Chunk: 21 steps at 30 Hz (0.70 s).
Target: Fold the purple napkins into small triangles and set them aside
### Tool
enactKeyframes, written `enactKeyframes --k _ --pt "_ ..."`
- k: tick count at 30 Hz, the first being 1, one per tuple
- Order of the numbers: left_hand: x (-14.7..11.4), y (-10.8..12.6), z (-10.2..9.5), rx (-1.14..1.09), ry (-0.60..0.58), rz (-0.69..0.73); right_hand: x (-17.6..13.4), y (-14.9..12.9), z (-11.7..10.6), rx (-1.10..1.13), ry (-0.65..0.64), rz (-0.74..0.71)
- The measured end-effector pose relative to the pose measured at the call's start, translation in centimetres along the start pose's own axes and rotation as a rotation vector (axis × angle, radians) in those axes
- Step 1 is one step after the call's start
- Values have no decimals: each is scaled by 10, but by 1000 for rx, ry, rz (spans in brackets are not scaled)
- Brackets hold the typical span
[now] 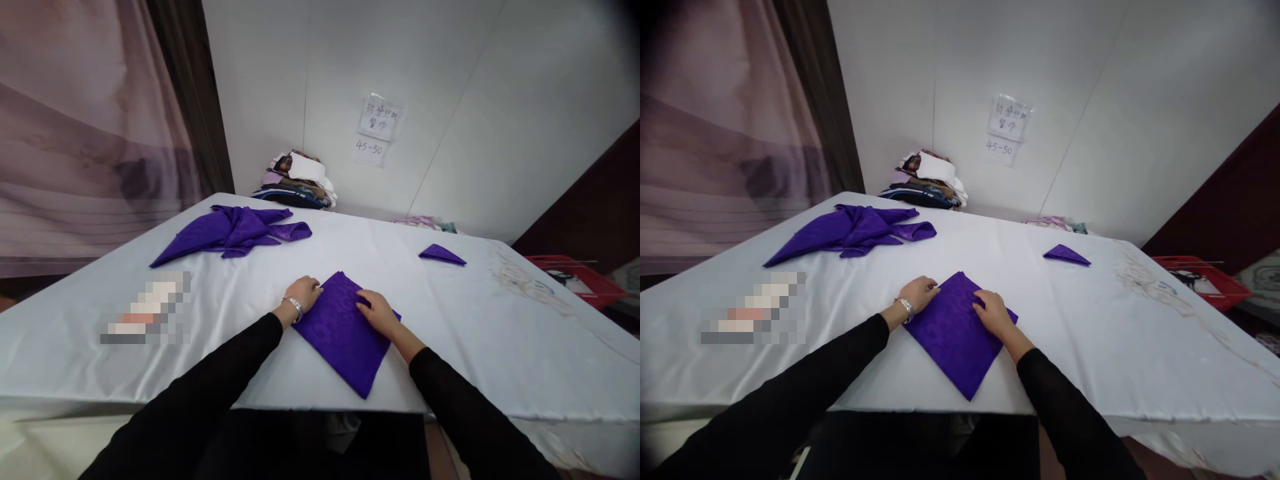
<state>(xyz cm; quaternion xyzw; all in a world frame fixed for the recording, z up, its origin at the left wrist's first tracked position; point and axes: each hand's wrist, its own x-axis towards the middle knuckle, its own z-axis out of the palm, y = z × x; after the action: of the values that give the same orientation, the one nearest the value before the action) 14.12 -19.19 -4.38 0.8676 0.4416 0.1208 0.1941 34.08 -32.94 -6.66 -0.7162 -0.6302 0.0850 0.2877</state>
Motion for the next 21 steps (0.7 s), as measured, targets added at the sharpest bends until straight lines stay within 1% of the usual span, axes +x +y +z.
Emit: enactKeyframes --k 3,7,15,21 --pt "14 8 8 2 -11 -3 -16 8 4 -89 1 -17" --pt "24 17 14 12 -3 -40 -25 10 6 -147 2 -5" --pt "23 17 18 28 33 -47 -29 5 7 -197 6 -10" --pt "21 17 19 55 48 -29 -29 5 6 -214 -38 24"
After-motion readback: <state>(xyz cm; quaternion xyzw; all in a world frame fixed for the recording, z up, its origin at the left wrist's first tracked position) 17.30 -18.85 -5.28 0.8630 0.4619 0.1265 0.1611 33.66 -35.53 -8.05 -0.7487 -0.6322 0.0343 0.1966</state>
